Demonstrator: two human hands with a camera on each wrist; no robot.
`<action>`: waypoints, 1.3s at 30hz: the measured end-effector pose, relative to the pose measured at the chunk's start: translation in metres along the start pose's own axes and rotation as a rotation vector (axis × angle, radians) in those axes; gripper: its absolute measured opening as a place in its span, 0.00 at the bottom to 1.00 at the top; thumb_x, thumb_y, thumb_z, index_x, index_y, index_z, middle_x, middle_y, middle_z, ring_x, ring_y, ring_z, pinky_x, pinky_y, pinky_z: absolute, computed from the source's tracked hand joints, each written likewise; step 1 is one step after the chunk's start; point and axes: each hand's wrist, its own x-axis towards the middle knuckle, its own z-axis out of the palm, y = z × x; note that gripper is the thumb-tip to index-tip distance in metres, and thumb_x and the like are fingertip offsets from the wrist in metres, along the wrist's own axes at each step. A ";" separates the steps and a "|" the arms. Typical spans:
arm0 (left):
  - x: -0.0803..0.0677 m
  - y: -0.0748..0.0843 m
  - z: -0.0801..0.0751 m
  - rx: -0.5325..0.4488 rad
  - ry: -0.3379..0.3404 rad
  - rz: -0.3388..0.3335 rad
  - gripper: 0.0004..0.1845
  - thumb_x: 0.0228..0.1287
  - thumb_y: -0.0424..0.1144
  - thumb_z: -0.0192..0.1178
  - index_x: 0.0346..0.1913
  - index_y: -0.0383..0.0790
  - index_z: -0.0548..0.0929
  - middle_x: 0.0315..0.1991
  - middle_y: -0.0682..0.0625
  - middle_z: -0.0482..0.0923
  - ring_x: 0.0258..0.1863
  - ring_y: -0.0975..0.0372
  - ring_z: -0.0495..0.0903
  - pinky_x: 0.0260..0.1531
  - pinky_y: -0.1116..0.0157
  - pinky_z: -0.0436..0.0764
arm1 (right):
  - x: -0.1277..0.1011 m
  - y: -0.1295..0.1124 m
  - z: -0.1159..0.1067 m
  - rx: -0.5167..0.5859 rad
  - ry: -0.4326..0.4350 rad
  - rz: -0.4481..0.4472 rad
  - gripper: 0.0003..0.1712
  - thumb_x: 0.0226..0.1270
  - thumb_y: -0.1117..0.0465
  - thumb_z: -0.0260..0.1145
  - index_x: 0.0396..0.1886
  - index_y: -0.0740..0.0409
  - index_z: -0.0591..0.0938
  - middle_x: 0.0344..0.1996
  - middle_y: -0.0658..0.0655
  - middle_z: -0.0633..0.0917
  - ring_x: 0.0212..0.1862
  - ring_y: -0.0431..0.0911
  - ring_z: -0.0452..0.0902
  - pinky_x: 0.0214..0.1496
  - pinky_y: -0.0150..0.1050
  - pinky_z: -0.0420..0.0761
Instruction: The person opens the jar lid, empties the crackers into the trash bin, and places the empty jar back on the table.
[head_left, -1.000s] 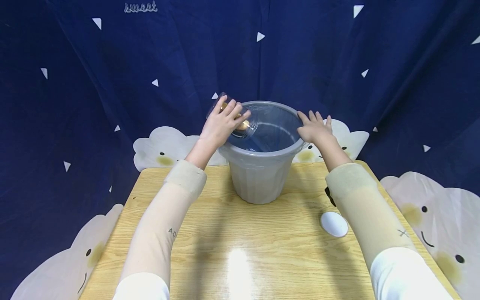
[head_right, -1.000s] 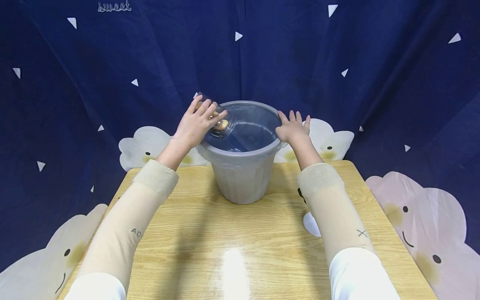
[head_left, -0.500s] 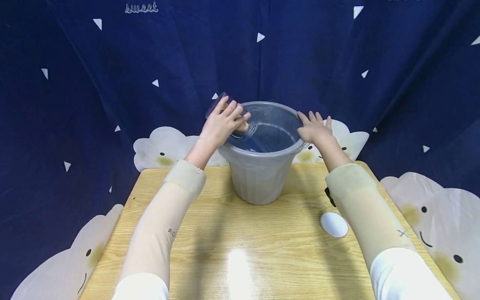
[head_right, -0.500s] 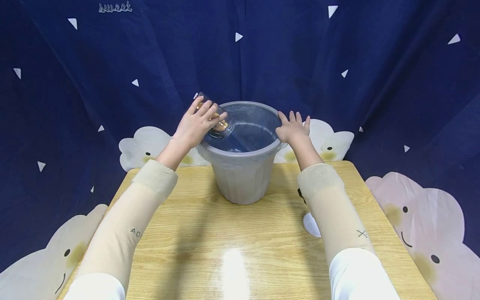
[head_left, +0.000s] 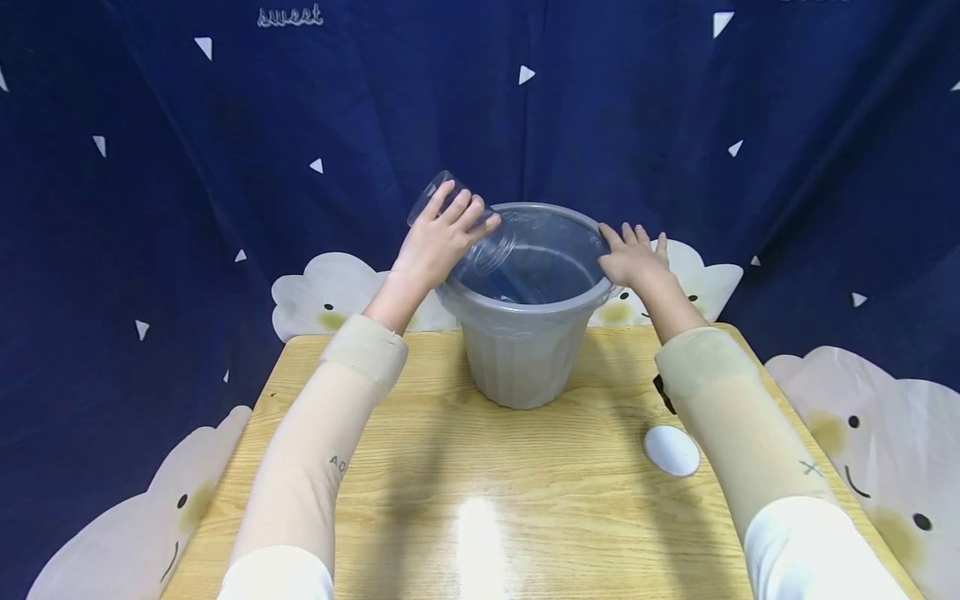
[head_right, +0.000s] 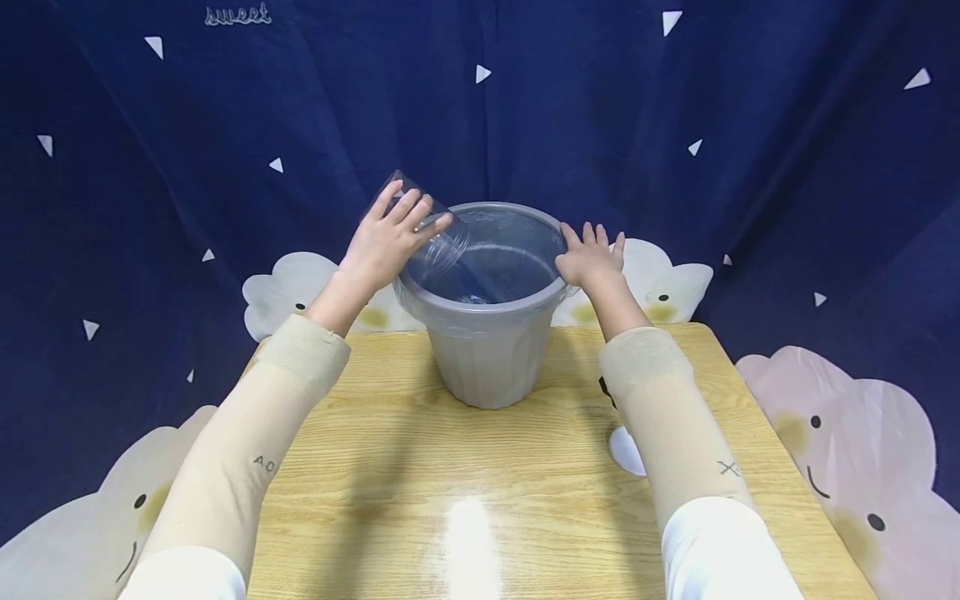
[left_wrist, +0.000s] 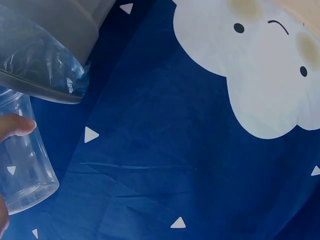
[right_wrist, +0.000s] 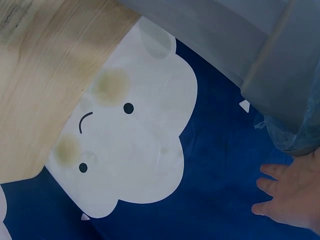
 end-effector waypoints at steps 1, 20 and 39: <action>0.000 0.000 0.000 -0.004 0.002 -0.001 0.24 0.62 0.26 0.44 0.56 0.54 0.71 0.52 0.47 0.66 0.55 0.54 0.62 0.65 0.54 0.52 | 0.000 0.000 0.000 0.001 0.000 0.001 0.37 0.64 0.57 0.37 0.73 0.53 0.42 0.69 0.70 0.41 0.69 0.63 0.27 0.63 0.62 0.23; -0.003 0.002 0.001 -0.003 -0.026 -0.037 0.25 0.61 0.27 0.47 0.59 0.54 0.70 0.53 0.46 0.65 0.56 0.53 0.61 0.65 0.54 0.50 | 0.001 0.000 0.002 -0.003 0.006 0.012 0.36 0.65 0.56 0.37 0.73 0.53 0.41 0.70 0.69 0.40 0.69 0.62 0.27 0.64 0.62 0.23; -0.011 0.012 0.006 -0.093 0.071 -0.223 0.26 0.62 0.27 0.40 0.59 0.55 0.71 0.54 0.45 0.68 0.57 0.53 0.63 0.66 0.54 0.51 | 0.000 0.000 0.002 -0.002 0.004 0.013 0.36 0.65 0.57 0.37 0.73 0.53 0.41 0.70 0.69 0.40 0.69 0.62 0.27 0.64 0.61 0.23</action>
